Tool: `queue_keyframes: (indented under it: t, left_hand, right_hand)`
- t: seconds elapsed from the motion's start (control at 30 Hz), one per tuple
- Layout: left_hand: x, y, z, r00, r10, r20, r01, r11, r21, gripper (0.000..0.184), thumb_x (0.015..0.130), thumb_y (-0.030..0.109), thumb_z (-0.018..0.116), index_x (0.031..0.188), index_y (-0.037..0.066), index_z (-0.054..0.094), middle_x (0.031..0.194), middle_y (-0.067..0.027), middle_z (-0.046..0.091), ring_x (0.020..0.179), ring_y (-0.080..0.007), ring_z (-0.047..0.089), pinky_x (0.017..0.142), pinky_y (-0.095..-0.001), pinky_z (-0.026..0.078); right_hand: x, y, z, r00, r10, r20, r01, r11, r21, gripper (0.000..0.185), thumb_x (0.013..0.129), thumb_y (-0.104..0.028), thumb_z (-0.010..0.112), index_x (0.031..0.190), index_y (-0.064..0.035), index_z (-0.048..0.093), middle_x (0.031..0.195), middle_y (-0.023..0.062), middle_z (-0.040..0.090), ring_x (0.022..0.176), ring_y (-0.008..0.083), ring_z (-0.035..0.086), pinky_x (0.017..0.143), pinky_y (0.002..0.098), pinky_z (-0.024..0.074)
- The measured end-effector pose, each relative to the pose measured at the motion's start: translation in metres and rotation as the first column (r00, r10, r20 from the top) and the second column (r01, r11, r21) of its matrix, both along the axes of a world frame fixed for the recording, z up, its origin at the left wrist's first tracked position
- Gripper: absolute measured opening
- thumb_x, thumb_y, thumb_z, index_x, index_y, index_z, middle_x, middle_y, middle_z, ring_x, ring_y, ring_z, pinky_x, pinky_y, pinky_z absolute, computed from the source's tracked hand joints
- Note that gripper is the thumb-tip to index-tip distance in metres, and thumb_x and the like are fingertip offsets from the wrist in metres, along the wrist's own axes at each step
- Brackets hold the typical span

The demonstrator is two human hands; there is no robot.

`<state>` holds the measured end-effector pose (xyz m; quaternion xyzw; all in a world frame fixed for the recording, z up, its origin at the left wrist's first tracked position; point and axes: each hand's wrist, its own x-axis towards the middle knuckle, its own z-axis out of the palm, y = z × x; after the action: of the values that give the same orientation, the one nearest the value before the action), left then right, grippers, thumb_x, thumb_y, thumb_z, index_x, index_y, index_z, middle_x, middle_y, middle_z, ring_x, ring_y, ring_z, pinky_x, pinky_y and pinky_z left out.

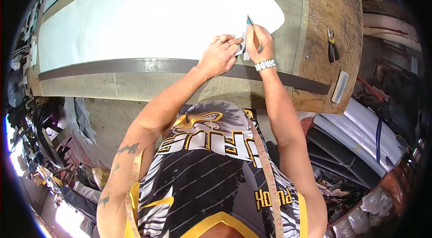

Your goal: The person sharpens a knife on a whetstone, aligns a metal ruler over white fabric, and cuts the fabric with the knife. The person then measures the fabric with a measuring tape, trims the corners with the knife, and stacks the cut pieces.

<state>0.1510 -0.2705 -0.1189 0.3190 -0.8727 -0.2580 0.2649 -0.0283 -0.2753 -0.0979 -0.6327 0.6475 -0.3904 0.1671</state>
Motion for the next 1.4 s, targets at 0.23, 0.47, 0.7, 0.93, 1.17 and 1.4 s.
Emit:
queue_keyframes:
  t: [0.23,0.47,0.7,0.93,1.17,1.4]
  left_hand:
    - [-0.002,0.001,-0.002,1.000,0.015,-0.017,-0.015,1.000,-0.006,0.017,0.077,0.006,0.064,0.092,0.004,0.056,0.130,-0.0064,0.061,0.123,-0.0297,0.052,0.102,-0.0460,0.041]
    - [-0.001,0.001,0.000,1.000,0.003,0.002,-0.003,1.000,-0.007,0.016,0.077,0.006,0.063,0.091,0.003,0.056,0.128,-0.0075,0.062,0.123,-0.0298,0.052,0.102,-0.0459,0.041]
    - [-0.002,0.001,-0.001,1.000,0.007,0.011,-0.007,1.000,0.012,0.014,0.078,0.005,0.062,0.089,0.003,0.055,0.128,-0.0079,0.063,0.122,-0.0319,0.053,0.101,-0.0468,0.042]
    - [-0.003,0.003,0.002,0.999,0.002,-0.035,-0.001,1.000,0.017,0.012,0.078,0.003,0.061,0.088,0.002,0.055,0.124,-0.0093,0.066,0.119,-0.0349,0.055,0.101,-0.0477,0.041]
    - [-0.003,0.006,0.002,1.000,0.008,-0.016,-0.009,0.999,-0.033,0.020,0.078,0.004,0.061,0.098,0.001,0.059,0.120,-0.0095,0.066,0.116,-0.0313,0.056,0.103,-0.0450,0.041]
    - [-0.001,0.003,0.001,0.999,-0.005,-0.040,0.006,1.000,0.015,0.014,0.077,0.002,0.061,0.088,0.001,0.053,0.121,-0.0111,0.066,0.116,-0.0335,0.056,0.101,-0.0471,0.041]
  right_hand:
    - [0.010,-0.004,-0.017,0.994,-0.111,-0.024,0.110,0.992,-0.061,0.017,0.094,-0.011,0.055,0.085,0.0026,0.061,0.081,0.0192,0.062,0.077,0.0383,0.061,0.068,0.0463,0.0497]
    - [0.006,-0.012,-0.030,0.988,-0.128,-0.089,0.111,0.979,-0.173,0.014,0.093,-0.008,0.057,0.085,0.0025,0.062,0.080,0.0175,0.063,0.077,0.0359,0.061,0.068,0.0446,0.0499]
    - [0.006,-0.016,-0.028,0.989,-0.118,-0.088,0.097,0.973,-0.211,0.012,0.091,-0.007,0.058,0.085,0.0022,0.062,0.079,0.0175,0.062,0.077,0.0360,0.060,0.069,0.0449,0.0493]
    - [0.004,-0.021,-0.037,0.983,-0.146,-0.115,0.113,0.960,-0.254,0.011,0.090,-0.006,0.059,0.081,0.0006,0.061,0.078,0.0177,0.062,0.076,0.0365,0.060,0.069,0.0454,0.0493]
    - [0.005,-0.028,-0.036,0.982,-0.171,-0.079,0.147,0.957,-0.251,0.012,0.091,-0.007,0.058,0.084,0.0009,0.064,0.078,0.0167,0.063,0.076,0.0355,0.061,0.069,0.0457,0.0499]
    - [0.002,-0.047,-0.038,0.975,-0.210,-0.071,0.188,0.954,-0.234,0.015,0.093,-0.011,0.057,0.086,-0.0002,0.065,0.081,0.0177,0.066,0.078,0.0365,0.063,0.071,0.0455,0.0514]
